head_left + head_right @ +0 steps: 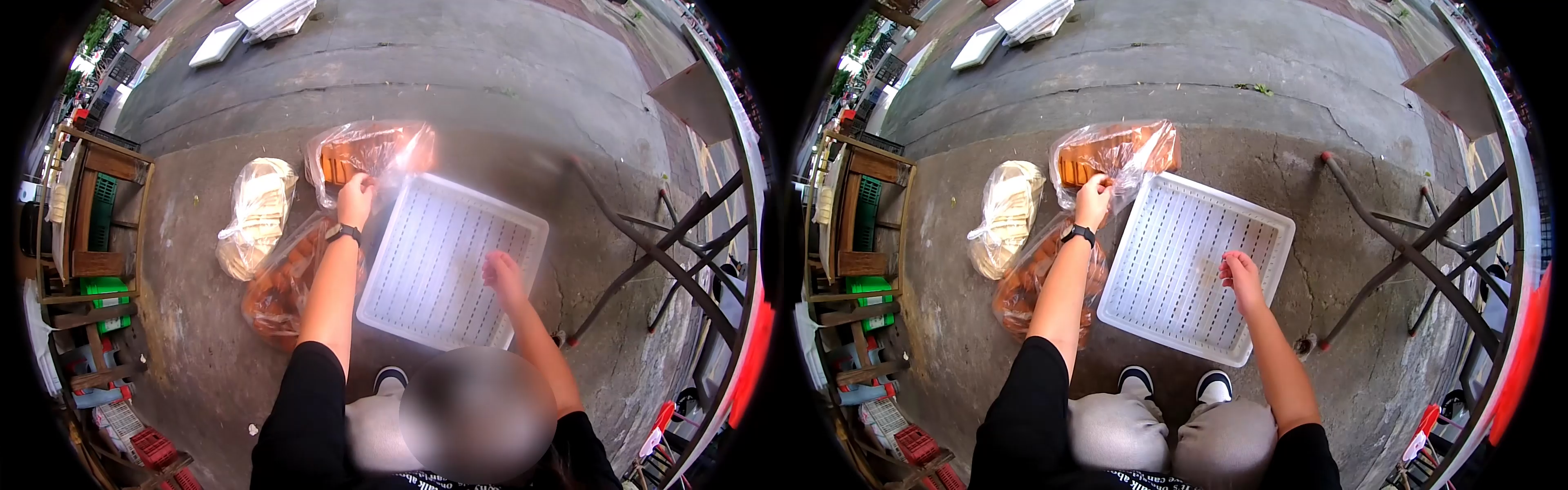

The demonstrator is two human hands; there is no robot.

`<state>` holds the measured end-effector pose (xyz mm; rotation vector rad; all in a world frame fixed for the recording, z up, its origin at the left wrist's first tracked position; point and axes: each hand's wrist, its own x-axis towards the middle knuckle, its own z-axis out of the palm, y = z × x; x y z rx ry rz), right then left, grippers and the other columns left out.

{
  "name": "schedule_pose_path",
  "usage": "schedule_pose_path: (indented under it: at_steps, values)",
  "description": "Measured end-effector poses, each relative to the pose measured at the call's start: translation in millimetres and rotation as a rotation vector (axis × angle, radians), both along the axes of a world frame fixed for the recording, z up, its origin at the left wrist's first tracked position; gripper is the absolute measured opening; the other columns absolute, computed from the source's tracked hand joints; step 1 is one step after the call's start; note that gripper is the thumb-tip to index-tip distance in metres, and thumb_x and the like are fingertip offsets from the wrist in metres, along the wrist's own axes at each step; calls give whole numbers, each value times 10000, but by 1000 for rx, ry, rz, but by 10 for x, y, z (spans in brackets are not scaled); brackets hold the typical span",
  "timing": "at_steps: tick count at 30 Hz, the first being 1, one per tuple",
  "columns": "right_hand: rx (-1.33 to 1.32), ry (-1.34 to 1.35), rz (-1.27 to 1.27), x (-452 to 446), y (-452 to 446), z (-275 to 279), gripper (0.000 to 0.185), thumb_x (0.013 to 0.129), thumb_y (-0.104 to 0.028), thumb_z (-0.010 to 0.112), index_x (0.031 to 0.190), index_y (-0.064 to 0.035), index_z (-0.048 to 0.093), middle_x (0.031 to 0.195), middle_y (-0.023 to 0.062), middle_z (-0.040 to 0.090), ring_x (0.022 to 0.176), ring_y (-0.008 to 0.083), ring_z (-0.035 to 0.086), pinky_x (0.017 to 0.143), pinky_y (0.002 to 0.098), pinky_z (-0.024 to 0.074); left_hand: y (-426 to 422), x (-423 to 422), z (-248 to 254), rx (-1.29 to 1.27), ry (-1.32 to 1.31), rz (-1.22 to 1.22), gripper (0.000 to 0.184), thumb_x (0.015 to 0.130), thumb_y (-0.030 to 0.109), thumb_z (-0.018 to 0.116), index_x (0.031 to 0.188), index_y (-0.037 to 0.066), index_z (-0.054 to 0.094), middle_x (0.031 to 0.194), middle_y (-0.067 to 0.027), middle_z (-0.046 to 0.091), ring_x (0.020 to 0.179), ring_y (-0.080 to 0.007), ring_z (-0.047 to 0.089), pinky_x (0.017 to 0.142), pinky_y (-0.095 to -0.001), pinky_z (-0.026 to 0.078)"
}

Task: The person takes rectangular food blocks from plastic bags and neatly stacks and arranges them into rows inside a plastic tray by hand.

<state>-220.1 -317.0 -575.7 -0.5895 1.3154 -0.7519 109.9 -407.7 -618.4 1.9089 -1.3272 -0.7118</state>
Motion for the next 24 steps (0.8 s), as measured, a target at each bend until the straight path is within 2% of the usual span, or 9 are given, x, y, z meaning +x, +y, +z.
schedule_pose_path:
  at_steps: [3,6,10,11,12,15,18,20,24]
  values:
    - [-10,-27,14,54,23,38,123,861,-206,493,898,-99,541,735,-4,551,625,84,512,555,223,404,106,-43,80,-31,-162,-55,183,782,83,567,945,-1,567,854,-174,594,806,-345,568,714,-388,447]
    - [-23,-34,20,112,28,50,131,861,-206,492,897,-90,539,744,4,550,631,88,513,556,227,406,246,-129,206,-329,-227,100,147,783,84,569,897,-8,554,833,-166,571,791,-352,550,717,-399,439]
    - [-33,-50,38,173,14,101,138,861,-206,489,905,-86,541,744,5,547,637,88,512,556,226,405,476,-191,482,-275,26,259,159,849,130,531,930,-4,502,835,-171,573,784,-335,563,701,-374,442]
    - [-39,-45,49,198,8,151,139,861,-207,489,906,-86,541,745,5,547,638,88,512,555,225,405,544,-235,641,-295,-65,317,143,878,125,518,874,-13,478,782,-114,541,678,-210,530,659,-313,436]
    - [-45,-40,60,232,2,188,141,861,-209,489,907,-87,542,746,5,547,640,88,513,554,224,404,571,-172,632,-393,-5,319,139,889,119,504,893,-14,462,777,-83,537,690,-156,528,650,-282,436]
    - [-91,-53,119,268,-6,207,149,860,-214,492,916,-88,548,739,1,544,644,85,511,560,226,403,775,-83,708,-437,151,361,126,902,103,481,942,-8,436,820,-61,541,729,-106,529,661,-252,438]
    - [-189,-8,261,355,-1,249,179,863,-232,488,961,-90,534,775,3,552,680,85,512,583,227,400,984,-83,833,-347,619,318,130,909,127,478,967,11,463,902,-72,576,786,-117,571,666,-252,476]
    - [-371,72,388,500,80,359,323,849,-250,551,1109,-70,481,920,37,553,775,119,519,690,261,428,1162,-311,904,-236,747,146,138,896,130,505,977,21,480,867,-15,549,742,-78,525,640,-217,434]
    - [-523,15,581,710,198,718,443,836,-242,606,1187,-31,437,1037,77,536,887,135,522,789,290,437,1468,-837,882,9,920,-132,147,911,135,473,1009,26,473,961,-61,566,868,-105,562,716,-253,485]
